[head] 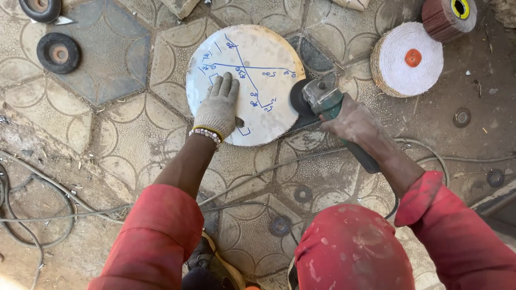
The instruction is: Using an angle grinder to cut a circular metal plate along marked lines on the ground
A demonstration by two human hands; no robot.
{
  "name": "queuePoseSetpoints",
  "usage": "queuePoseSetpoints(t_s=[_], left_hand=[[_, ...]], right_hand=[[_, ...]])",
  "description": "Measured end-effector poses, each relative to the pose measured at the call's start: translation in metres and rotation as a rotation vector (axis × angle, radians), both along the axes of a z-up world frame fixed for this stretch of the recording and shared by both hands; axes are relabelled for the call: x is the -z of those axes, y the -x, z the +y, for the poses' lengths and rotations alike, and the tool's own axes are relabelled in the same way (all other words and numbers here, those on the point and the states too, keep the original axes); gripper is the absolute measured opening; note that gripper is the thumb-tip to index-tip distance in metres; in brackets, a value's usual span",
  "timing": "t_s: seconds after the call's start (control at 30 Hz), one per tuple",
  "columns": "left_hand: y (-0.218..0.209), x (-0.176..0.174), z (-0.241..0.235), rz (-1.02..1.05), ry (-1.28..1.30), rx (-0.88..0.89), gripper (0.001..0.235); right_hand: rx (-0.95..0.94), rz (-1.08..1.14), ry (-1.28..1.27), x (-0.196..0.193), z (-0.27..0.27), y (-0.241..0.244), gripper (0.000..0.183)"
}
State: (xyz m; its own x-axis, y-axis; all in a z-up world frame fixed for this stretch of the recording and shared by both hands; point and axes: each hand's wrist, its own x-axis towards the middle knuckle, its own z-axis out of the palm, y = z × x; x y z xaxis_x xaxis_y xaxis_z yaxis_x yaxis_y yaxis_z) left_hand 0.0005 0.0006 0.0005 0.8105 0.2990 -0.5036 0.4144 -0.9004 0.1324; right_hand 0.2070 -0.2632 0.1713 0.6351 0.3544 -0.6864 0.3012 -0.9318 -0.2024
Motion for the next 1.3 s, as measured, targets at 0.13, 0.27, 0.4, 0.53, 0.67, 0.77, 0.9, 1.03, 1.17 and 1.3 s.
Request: queuePoseSetpoints(t_s=[0.13, 0.27, 0.4, 0.53, 0.67, 0.77, 0.9, 1.03, 1.17, 1.3], left_hand=[[0.000, -0.003, -0.002, 0.002, 0.006, -0.008, 0.141], [-0.001, -0.005, -0.003, -0.004, 0.011, -0.014, 0.140], [0.000, -0.002, -0.001, -0.002, 0.015, -0.019, 0.141], [0.001, -0.001, -0.001, -0.016, 0.021, -0.018, 0.140], [0.001, 0.005, -0.002, -0.028, 0.016, -0.013, 0.142], [0.002, 0.000, -0.001, -0.026, 0.004, -0.003, 0.140], [0.003, 0.001, -0.001, -0.036, 0.013, 0.000, 0.141], [0.002, 0.002, -0.001, -0.027, 0.019, -0.006, 0.140], [0.000, -0.003, -0.001, -0.008, 0.002, -0.003, 0.139], [-0.001, -0.009, -0.001, -0.005, 0.011, -0.013, 0.136]], right_hand=[[0.043, 0.029, -0.015, -0.022, 0.023, 0.006, 0.083], [-0.016, -0.034, -0.066, 0.019, 0.034, -0.026, 0.086], [0.028, 0.028, -0.013, -0.021, 0.025, -0.004, 0.086], [0.012, 0.013, -0.009, -0.037, 0.037, 0.004, 0.085], [-0.037, -0.044, 0.013, 0.001, 0.033, -0.024, 0.092], [-0.021, 0.009, 0.076, -0.042, 0.035, 0.007, 0.080], [0.033, 0.060, 0.147, -0.052, -0.002, 0.047, 0.078], [0.066, 0.130, 0.117, -0.055, 0.006, 0.066, 0.078], [0.062, 0.048, 0.016, 0.029, -0.013, 0.038, 0.088], [0.089, 0.070, 0.028, 0.001, -0.010, 0.046, 0.083]])
